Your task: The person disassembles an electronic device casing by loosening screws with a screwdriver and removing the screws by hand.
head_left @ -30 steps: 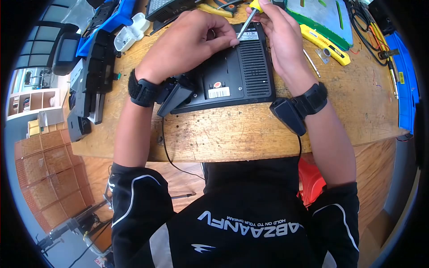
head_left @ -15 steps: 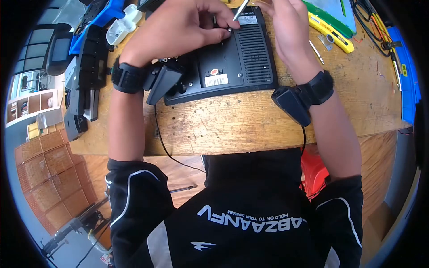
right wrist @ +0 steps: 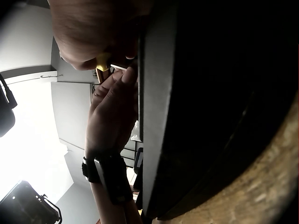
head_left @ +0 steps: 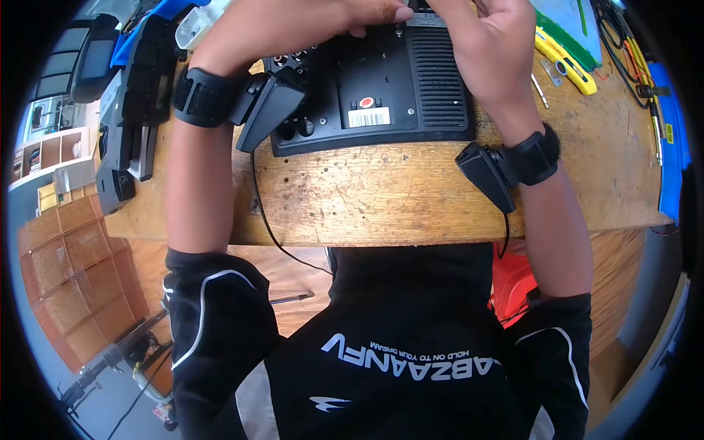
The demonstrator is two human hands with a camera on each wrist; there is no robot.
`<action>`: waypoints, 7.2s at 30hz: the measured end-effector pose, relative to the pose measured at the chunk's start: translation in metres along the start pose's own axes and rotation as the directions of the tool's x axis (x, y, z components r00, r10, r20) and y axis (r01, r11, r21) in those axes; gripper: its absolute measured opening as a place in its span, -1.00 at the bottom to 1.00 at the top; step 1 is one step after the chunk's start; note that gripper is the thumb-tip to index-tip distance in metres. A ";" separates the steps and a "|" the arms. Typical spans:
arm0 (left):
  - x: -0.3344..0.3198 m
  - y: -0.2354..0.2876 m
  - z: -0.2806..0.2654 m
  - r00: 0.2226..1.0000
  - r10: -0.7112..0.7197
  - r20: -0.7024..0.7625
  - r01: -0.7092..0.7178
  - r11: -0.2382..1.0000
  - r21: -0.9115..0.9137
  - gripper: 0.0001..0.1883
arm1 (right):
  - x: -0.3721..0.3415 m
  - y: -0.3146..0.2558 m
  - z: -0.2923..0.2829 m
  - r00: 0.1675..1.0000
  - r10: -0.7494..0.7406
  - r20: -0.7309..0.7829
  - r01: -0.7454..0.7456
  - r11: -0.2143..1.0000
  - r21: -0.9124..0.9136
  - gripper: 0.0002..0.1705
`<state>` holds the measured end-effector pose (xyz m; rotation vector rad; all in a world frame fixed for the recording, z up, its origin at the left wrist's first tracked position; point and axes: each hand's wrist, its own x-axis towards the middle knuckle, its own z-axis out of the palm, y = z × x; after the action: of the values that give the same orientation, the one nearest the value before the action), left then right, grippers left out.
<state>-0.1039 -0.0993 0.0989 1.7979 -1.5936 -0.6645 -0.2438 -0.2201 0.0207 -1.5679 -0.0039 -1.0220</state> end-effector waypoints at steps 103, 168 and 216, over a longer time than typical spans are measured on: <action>-0.003 0.009 0.011 0.975 0.161 -0.155 -0.176 0.980 -0.092 -0.81 | 0.002 -0.005 -0.002 0.998 0.064 0.028 -0.066 0.996 0.059 -0.59; -0.002 0.012 0.006 0.991 0.052 -0.121 -0.043 0.996 0.077 -0.87 | 0.006 -0.005 -0.008 0.992 -0.090 0.093 0.100 0.990 -0.104 -0.60; 0.000 0.014 0.004 0.995 0.036 -0.093 -0.042 0.997 -0.060 -0.94 | 0.000 -0.011 0.001 0.998 0.037 0.048 -0.037 0.999 -0.002 -0.55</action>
<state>-0.1159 -0.1005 0.1070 1.7231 -1.5265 -0.5981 -0.2495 -0.2164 0.0300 -1.5880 -0.0074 -0.9558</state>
